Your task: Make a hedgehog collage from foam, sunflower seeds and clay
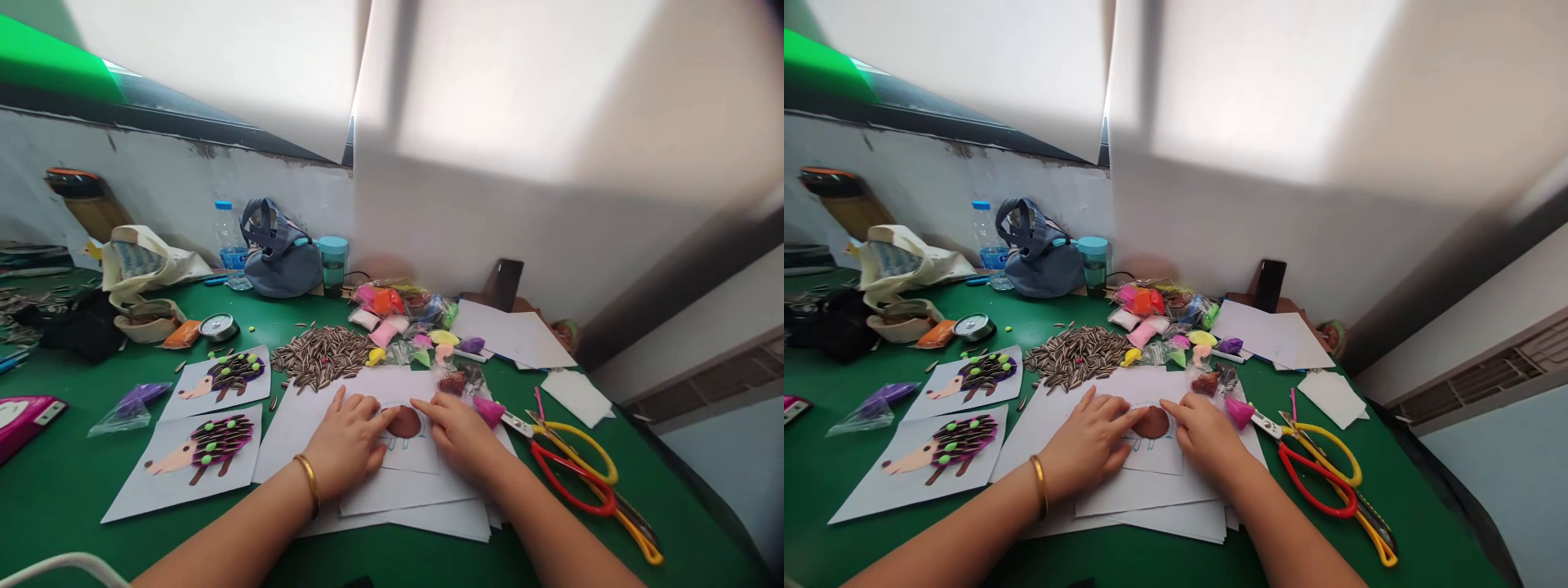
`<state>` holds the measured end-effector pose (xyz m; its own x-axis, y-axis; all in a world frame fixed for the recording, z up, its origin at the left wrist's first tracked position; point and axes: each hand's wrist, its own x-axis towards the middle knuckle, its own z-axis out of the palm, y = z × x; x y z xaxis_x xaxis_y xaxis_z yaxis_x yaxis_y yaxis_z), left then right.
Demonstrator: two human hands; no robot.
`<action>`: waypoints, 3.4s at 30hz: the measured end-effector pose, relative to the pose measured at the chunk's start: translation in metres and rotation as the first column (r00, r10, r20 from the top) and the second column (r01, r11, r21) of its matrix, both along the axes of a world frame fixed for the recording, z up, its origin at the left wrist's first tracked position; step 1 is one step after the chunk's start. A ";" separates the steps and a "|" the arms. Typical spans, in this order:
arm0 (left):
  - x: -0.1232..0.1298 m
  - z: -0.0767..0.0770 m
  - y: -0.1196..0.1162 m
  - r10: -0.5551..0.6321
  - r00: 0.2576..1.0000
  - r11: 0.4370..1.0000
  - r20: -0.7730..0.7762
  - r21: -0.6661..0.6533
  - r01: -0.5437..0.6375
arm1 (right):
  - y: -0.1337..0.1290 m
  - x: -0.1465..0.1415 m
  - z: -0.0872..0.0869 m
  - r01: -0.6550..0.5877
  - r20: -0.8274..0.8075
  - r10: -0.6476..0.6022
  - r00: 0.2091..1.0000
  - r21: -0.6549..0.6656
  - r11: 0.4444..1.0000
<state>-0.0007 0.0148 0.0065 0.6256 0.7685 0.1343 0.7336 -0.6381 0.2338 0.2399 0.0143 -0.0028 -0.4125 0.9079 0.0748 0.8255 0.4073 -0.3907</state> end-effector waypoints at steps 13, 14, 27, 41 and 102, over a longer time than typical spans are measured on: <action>0.001 0.002 0.000 0.008 1.000 1.000 -0.025 -0.002 -0.008 | 0.001 -0.005 -0.002 0.041 -0.022 -0.041 0.999 -0.026 0.999; 0.001 0.002 0.000 0.008 1.000 1.000 -0.024 -0.005 -0.008 | 0.001 -0.004 -0.003 0.040 -0.050 -0.041 0.998 -0.034 0.999; 0.000 0.001 0.002 0.020 0.999 1.000 -0.033 -0.022 -0.020 | 0.002 0.002 0.001 -0.015 -0.003 0.015 1.000 -0.037 0.999; 0.000 0.004 0.003 0.028 0.999 0.998 -0.040 -0.062 -0.031 | 0.000 0.006 0.006 -0.056 0.088 0.053 0.995 0.039 0.998; -0.006 -0.003 0.012 0.063 0.995 0.986 0.081 -0.160 -0.050 | -0.007 -0.042 0.001 -0.185 0.098 0.176 0.980 0.101 0.977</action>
<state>-0.0070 0.0265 0.0032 0.5719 0.8181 0.0598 0.7404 -0.5462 0.3918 0.1978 0.0077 -0.0014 -0.5782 0.8062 0.1257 0.7636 0.5889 -0.2648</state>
